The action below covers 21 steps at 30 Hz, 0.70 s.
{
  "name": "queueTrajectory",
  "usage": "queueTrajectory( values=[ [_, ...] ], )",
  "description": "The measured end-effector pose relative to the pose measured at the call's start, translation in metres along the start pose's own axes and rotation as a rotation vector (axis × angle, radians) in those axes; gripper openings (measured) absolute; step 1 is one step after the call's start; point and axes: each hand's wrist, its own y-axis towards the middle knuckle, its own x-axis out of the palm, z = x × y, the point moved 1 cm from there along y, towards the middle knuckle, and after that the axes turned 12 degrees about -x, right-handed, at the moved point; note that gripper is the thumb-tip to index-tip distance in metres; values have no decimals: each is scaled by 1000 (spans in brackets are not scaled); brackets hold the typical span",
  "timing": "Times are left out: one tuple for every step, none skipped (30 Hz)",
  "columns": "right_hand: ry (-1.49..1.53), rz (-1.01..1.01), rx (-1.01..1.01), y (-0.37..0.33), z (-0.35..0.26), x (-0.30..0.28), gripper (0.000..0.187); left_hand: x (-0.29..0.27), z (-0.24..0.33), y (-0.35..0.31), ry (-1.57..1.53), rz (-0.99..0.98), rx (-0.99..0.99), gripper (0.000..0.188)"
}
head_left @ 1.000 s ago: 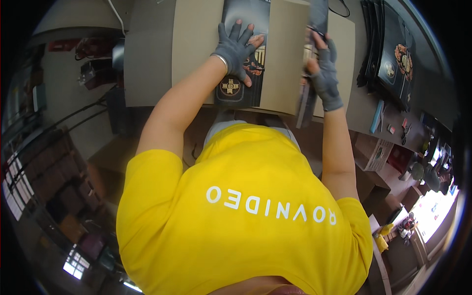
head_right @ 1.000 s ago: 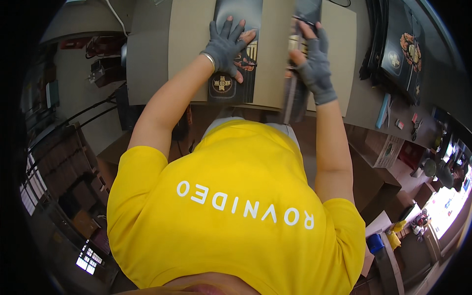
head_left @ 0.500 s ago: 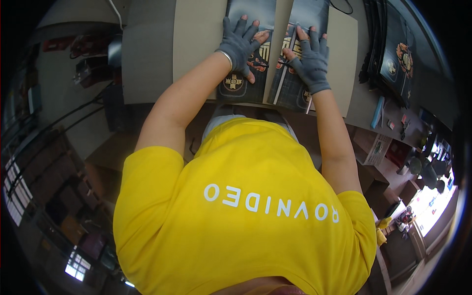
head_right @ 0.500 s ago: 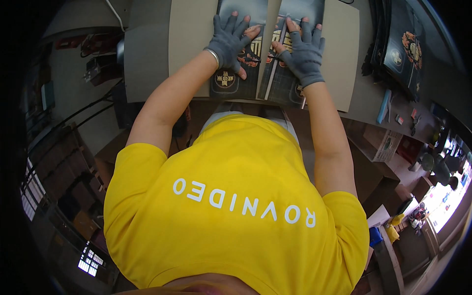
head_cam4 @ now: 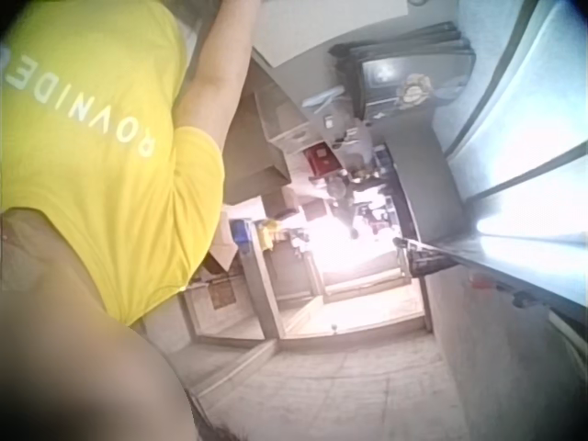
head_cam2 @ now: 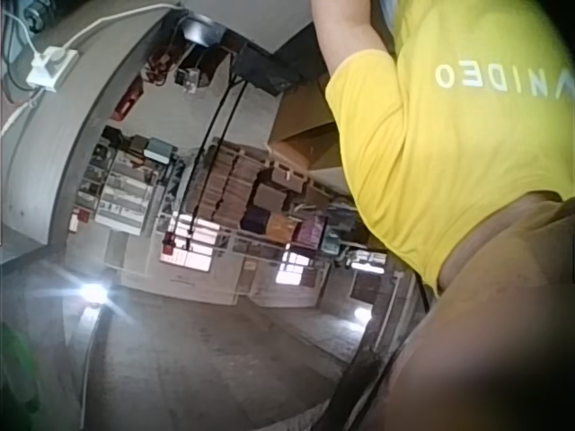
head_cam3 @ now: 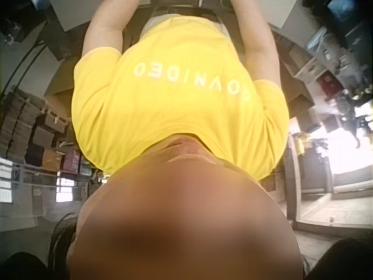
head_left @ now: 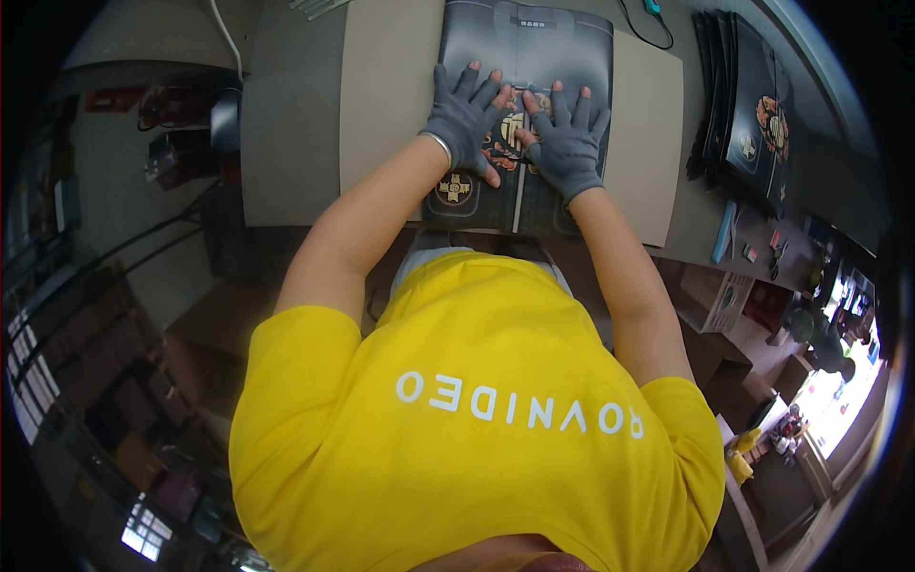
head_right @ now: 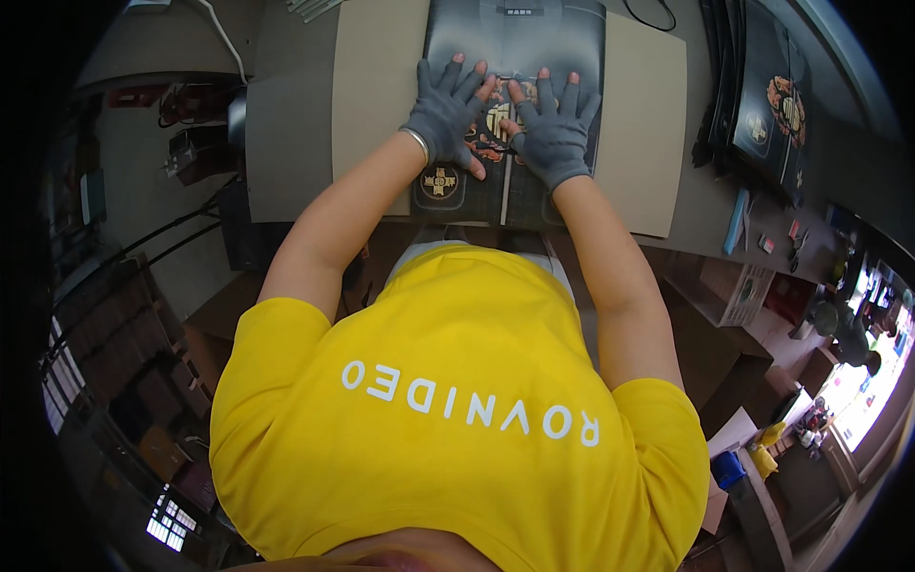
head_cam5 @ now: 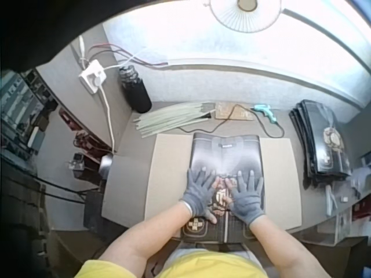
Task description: Folding printed cardboard packaging sleeves on a workbench for preparation.
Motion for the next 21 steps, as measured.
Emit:
queueTrajectory(
  values=[
    [-32, -32, 16, 1, -2, -1, 63, 2, 0, 0, 2, 13, -4, 151],
    [-32, -31, 14, 2, -2, 0, 63, 3, 0, 1, 2, 13, -6, 151],
    [-31, -20, 13, 2, -3, 1, 63, 3, 0, 1, -7, 15, -7, 150],
    [-29, -10, 13, 2, -3, 2, 62, 3, 0, 2, -15, 16, -8, 150],
    [-31, -9, 12, 2, -3, 3, 62, 3, 0, 2, -16, 17, -9, 150],
    [-32, -33, 17, 2, -3, 3, 62, 2, 1, 2, -9, 13, -8, 150],
    [-34, -58, 22, 2, -4, 3, 62, 1, 1, 2, -3, 8, -8, 150],
    [-34, -58, 21, 3, -4, 3, 62, 2, 1, 2, -3, 8, -9, 150],
    [-30, -61, 25, 3, -5, 3, 62, 2, 1, 2, -17, 12, -8, 150],
    [-26, -63, 29, 3, -5, 3, 63, 3, 1, 3, -31, 16, -6, 150],
    [-27, -62, 29, 4, -5, 2, 63, 3, 1, 3, -31, 18, -7, 150],
    [-22, -75, 34, 4, -6, 2, 63, 4, 1, 3, -28, 23, -5, 149],
    [-16, -88, 39, 4, -6, 1, 64, 4, 1, 2, -24, 28, -3, 149],
    [-18, -86, 39, 4, -6, 2, 64, 5, 1, 2, -23, 31, -4, 149],
    [-12, -87, 40, 3, -6, 4, 64, 5, 0, 2, -35, 33, 0, 149],
    [-6, -88, 40, 3, -6, 5, 64, 5, 0, 3, -46, 36, 5, 149],
    [-9, -84, 43, 3, -6, 7, 64, 5, 0, 2, -44, 41, 6, 149],
    [-2, -86, 43, 3, -6, 7, 65, 3, 0, 1, -41, 38, 5, 149],
    [5, -87, 43, 3, -6, 7, 66, 2, 0, 1, -38, 35, 5, 149],
    [2, -83, 45, 4, -6, 7, 66, 3, 0, 2, -36, 40, 5, 149],
    [-3, -87, 48, 4, -6, 6, 66, 4, 0, 2, -42, 33, 3, 150]
  ],
)
